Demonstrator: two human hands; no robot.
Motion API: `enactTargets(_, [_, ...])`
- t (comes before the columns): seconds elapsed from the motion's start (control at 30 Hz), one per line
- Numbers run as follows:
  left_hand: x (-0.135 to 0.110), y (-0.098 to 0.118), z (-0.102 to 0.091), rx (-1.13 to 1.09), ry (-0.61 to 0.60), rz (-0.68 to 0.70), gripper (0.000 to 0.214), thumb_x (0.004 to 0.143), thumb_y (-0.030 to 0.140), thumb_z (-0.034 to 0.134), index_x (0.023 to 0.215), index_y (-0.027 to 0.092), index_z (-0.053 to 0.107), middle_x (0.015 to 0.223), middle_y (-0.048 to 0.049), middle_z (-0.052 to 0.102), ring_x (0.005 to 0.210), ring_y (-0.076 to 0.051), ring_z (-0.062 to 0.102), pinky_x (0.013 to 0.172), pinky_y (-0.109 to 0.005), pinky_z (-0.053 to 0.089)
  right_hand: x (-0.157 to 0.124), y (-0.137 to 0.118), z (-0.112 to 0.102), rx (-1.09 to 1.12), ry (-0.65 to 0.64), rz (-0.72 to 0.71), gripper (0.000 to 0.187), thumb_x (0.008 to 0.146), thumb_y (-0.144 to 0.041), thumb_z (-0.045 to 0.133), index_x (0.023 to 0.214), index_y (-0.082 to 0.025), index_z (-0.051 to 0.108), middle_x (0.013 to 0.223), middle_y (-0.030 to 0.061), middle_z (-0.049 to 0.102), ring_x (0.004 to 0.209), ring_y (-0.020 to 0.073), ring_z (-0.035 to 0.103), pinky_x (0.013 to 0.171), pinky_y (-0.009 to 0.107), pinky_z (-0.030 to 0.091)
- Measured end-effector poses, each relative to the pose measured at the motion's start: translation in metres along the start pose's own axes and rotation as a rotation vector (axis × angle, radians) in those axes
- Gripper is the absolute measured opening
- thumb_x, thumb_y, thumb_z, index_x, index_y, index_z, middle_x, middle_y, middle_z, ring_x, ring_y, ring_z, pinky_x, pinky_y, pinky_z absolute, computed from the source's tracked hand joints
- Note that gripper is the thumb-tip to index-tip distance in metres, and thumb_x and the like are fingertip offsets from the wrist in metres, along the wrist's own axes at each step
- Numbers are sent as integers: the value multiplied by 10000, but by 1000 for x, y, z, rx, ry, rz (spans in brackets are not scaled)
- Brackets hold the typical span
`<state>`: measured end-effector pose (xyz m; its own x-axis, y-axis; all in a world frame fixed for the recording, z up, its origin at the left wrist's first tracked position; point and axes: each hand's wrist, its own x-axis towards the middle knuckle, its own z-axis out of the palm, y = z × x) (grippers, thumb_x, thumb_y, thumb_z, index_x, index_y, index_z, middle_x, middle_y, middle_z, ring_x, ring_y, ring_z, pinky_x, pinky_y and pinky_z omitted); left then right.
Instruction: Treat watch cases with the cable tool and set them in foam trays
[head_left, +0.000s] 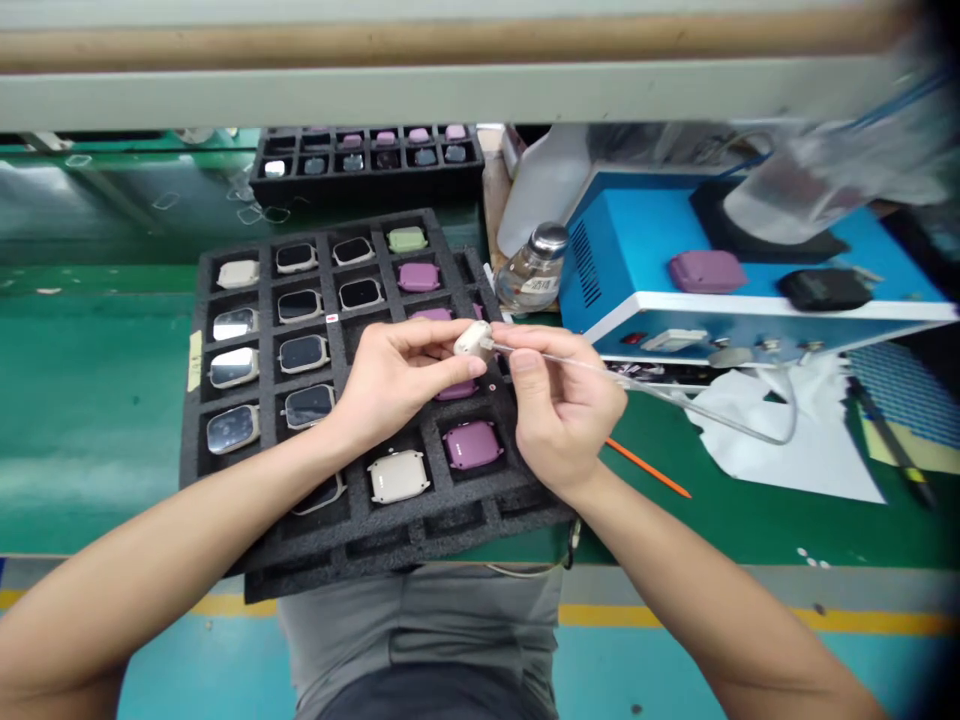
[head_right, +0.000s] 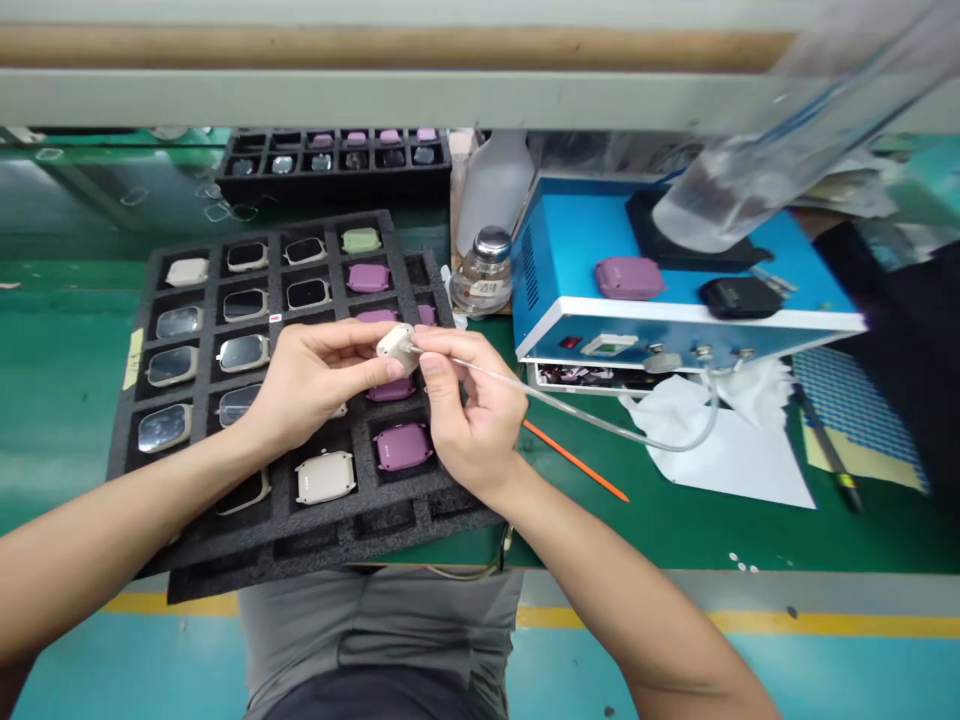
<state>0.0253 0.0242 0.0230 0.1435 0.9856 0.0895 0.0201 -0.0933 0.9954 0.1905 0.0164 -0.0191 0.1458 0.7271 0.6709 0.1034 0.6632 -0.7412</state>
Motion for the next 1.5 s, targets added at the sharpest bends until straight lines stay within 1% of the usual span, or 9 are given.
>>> enactTargets(0.13, [1,5,-2,35,25,-34,400,661,332,936,1027,204,838,1047,-79,811,961,-267,758,945,-394,607,2,1,2,-5,-4,13,131,982,-238,608,1036,-248,727,1016,58,770,972,199,750,855,357,641])
enactTargets(0.3, [3,8,-3,71,52,-39,425,623,345,955,1015,224,841,929,-58,814,812,-233,740,809,-361,622,6,3,7,25,8,19,138,987,-284,601,1024,-241,727,1009,62,779,967,196,759,852,343,644])
enactTargets(0.4, [4,9,-3,60,54,-38,434,597,324,968,1001,226,843,915,-50,814,777,-206,724,770,-322,609,6,2,7,33,17,20,138,986,-290,607,1012,-234,730,994,60,780,948,186,757,841,325,638])
enactTargets(0.5, [3,9,-2,40,56,-52,435,592,312,970,999,232,843,918,-45,815,778,-194,719,776,-306,601,6,1,7,46,16,35,139,984,-301,612,1007,-235,733,989,57,781,932,182,758,828,316,636])
enactTargets(0.73, [4,11,0,29,55,-57,467,565,336,983,994,213,843,921,-55,815,770,-197,717,791,-323,604,6,2,7,39,9,47,152,988,-311,604,1010,-225,728,993,59,781,948,181,751,845,318,631])
enactTargets(0.93, [5,9,0,33,59,-54,483,586,359,970,1017,187,837,933,-66,815,780,-195,715,803,-326,600,6,0,7,42,5,66,147,990,-301,605,1009,-224,729,999,60,775,957,182,742,856,321,625])
enactTargets(1.13, [5,7,-1,11,57,-55,474,579,314,970,1015,181,838,917,-64,815,768,-175,699,770,-285,578,5,0,5,79,-16,92,133,990,-263,605,1026,-226,728,1012,64,763,974,180,738,866,315,618])
enactTargets(1.27, [5,5,-2,13,46,-46,444,610,300,960,1022,187,838,924,-61,814,772,-166,696,763,-268,561,5,0,6,94,-24,90,127,987,-251,611,1025,-227,730,1017,63,758,981,181,735,876,320,614])
enactTargets(1.5, [4,5,-1,16,34,-40,403,645,305,943,1017,190,839,914,-56,814,767,-160,702,751,-257,560,4,0,6,64,-7,82,130,986,-260,611,1011,-225,733,999,59,769,941,176,742,831,306,624])
